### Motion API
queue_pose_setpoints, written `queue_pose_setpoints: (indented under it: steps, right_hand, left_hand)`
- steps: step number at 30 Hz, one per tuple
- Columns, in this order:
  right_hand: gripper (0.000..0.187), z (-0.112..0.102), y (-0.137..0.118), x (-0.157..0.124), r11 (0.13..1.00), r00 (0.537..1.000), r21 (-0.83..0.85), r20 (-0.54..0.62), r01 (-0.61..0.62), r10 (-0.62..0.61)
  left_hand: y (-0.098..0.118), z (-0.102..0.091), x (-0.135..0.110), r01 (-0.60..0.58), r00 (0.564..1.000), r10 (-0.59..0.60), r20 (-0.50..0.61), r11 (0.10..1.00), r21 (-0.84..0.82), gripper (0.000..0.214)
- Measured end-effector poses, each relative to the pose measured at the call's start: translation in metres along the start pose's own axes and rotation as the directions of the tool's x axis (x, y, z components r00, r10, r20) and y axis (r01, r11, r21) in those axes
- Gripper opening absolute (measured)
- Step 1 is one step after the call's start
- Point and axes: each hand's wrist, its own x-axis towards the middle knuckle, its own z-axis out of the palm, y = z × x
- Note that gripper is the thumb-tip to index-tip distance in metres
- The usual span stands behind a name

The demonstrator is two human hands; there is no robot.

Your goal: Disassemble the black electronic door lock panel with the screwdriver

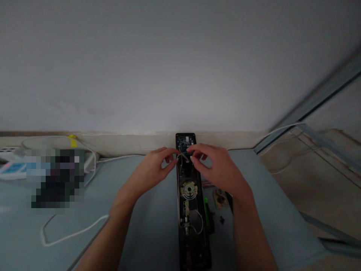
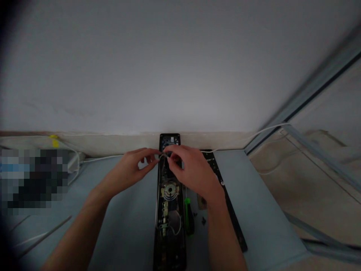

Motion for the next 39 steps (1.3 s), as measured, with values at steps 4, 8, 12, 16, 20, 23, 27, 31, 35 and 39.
queue_pose_setpoints:
  steps: [4, 8, 12, 16, 20, 23, 27, 31, 35, 39]
  right_hand:
    - [0.019, 0.026, 0.016, 0.012, 0.995, 0.994, -0.086, -0.083, 0.058, -0.065]
    - [0.013, 0.045, 0.031, 0.018, 0.971, 0.98, -0.208, -0.13, 0.121, -0.15]
    - [0.012, 0.058, 0.042, 0.021, 0.955, 0.974, -0.259, -0.134, 0.144, -0.183]
    - [0.015, 0.063, 0.049, 0.022, 0.947, 0.973, -0.279, -0.118, 0.158, -0.197]
    - [0.017, 0.068, 0.052, 0.021, 0.939, 0.973, -0.301, -0.101, 0.168, -0.206]
    - [0.016, 0.071, 0.053, 0.021, 0.935, 0.971, -0.312, -0.113, 0.167, -0.211]
    - [0.016, 0.073, 0.056, 0.021, 0.932, 0.968, -0.321, -0.124, 0.167, -0.217]
    - [0.015, 0.075, 0.06, 0.021, 0.929, 0.96, -0.321, -0.148, 0.182, -0.239]
    - [0.012, 0.078, 0.063, 0.023, 0.928, 0.943, -0.307, -0.184, 0.213, -0.278]
    - [0.015, 0.082, 0.064, 0.026, 0.922, 0.926, -0.29, -0.2, 0.256, -0.32]
  left_hand:
    - [-0.011, -0.004, -0.001, 0.039, 0.999, -0.04, -0.027, 0.999, -0.03, 0.024]
    - [-0.011, -0.002, -0.003, 0.074, 0.997, -0.075, -0.016, 0.995, -0.071, 0.025]
    - [-0.009, 0.005, -0.004, 0.106, 0.994, -0.106, 0.011, 0.983, -0.15, 0.027]
    - [-0.01, 0.01, -0.004, 0.126, 0.992, -0.12, 0.046, 0.977, -0.174, 0.02]
    - [-0.014, 0.014, -0.004, 0.15, 0.989, -0.143, 0.049, 0.968, -0.2, 0.017]
    - [-0.015, 0.018, -0.003, 0.143, 0.99, -0.138, 0.037, 0.957, -0.253, 0.016]
    - [-0.015, 0.021, -0.001, 0.135, 0.991, -0.129, 0.04, 0.943, -0.304, 0.013]
    - [-0.015, 0.022, 0.0, 0.131, 0.991, -0.123, 0.043, 0.936, -0.328, 0.015]
    - [-0.013, 0.021, 0.0, 0.134, 0.991, -0.128, 0.042, 0.934, -0.331, 0.014]
    - [-0.013, 0.019, 0.001, 0.121, 0.993, -0.111, 0.048, 0.942, -0.313, 0.016]
